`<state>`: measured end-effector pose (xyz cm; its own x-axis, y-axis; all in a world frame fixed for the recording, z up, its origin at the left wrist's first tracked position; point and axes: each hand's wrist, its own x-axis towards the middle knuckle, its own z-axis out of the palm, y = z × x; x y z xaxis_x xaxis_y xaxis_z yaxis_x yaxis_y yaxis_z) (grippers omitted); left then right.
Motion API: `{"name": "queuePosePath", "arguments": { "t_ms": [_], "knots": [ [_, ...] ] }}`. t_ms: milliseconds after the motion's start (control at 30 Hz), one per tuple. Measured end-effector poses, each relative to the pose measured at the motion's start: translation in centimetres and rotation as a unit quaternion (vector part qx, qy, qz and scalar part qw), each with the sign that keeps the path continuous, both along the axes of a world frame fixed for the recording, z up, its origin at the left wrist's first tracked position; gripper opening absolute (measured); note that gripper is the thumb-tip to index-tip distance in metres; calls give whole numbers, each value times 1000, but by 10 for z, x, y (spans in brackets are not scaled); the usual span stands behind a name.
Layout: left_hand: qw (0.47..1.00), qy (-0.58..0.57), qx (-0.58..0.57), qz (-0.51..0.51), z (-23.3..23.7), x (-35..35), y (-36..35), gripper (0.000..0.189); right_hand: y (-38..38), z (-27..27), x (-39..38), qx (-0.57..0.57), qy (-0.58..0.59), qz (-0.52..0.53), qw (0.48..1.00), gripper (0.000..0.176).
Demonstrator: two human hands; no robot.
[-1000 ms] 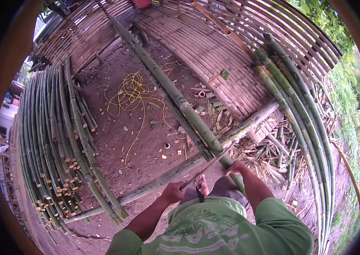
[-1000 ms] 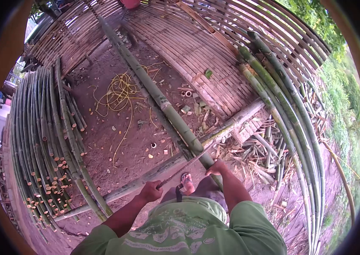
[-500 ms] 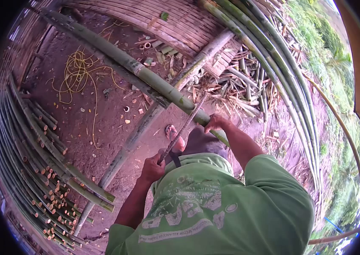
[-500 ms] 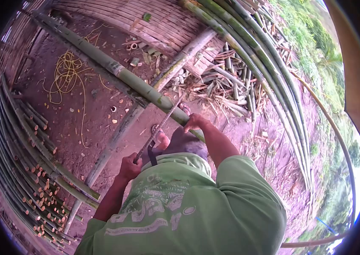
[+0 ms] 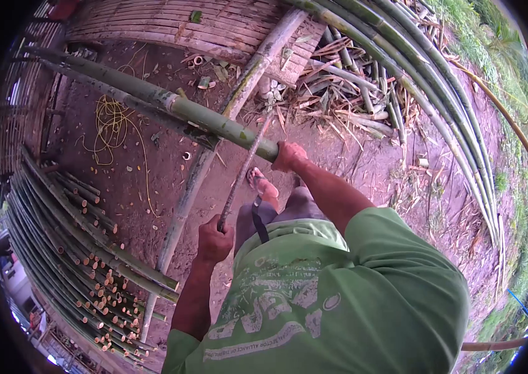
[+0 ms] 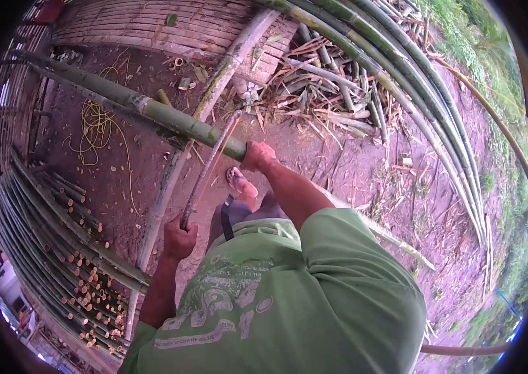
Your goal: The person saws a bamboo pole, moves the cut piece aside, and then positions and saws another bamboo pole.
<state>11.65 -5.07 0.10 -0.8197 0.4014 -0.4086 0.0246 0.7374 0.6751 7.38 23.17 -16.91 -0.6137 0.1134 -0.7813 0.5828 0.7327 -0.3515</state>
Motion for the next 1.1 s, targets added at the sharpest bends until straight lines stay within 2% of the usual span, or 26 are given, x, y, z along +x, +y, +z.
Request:
{"name": "queuePosePath", "arguments": {
  "t_ms": [33,133,267,300,433,567,633,767,867,967,1033,1100],
  "knots": [
    [1000,3,-5,-4,0,3,8,13,7,-7,4,-10,-7,15,1000,60],
    [998,34,-40,-23,-7,2,31,12,12,4,22,-28,61,-25,997,67],
    [996,33,-79,-8,-5,20,46,11,26,-39,29,-199,101,-141,965,70],
    [995,42,-87,-12,-5,21,50,11,23,-39,28,-181,129,-132,966,68],
    [993,33,-116,-18,4,25,67,13,31,-17,16,-187,77,-78,976,63],
    [988,65,-130,-43,9,35,70,12,27,-21,14,-139,50,-84,986,63],
    [986,43,-158,-40,20,41,73,11,22,-16,18,-104,60,-86,989,63],
    [982,33,-181,-39,34,49,66,10,21,-17,20,-104,60,-85,989,65],
    [981,18,-190,-34,32,53,50,10,20,-17,20,-96,61,-85,990,66],
    [982,45,-169,-66,25,43,54,10,19,-12,20,-80,61,-91,991,66],
    [984,45,-160,-61,6,24,68,10,19,-16,18,-64,69,-97,991,66],
    [983,47,-166,-60,6,30,65,9,18,-12,19,-81,58,-106,989,66]
  ]
}}
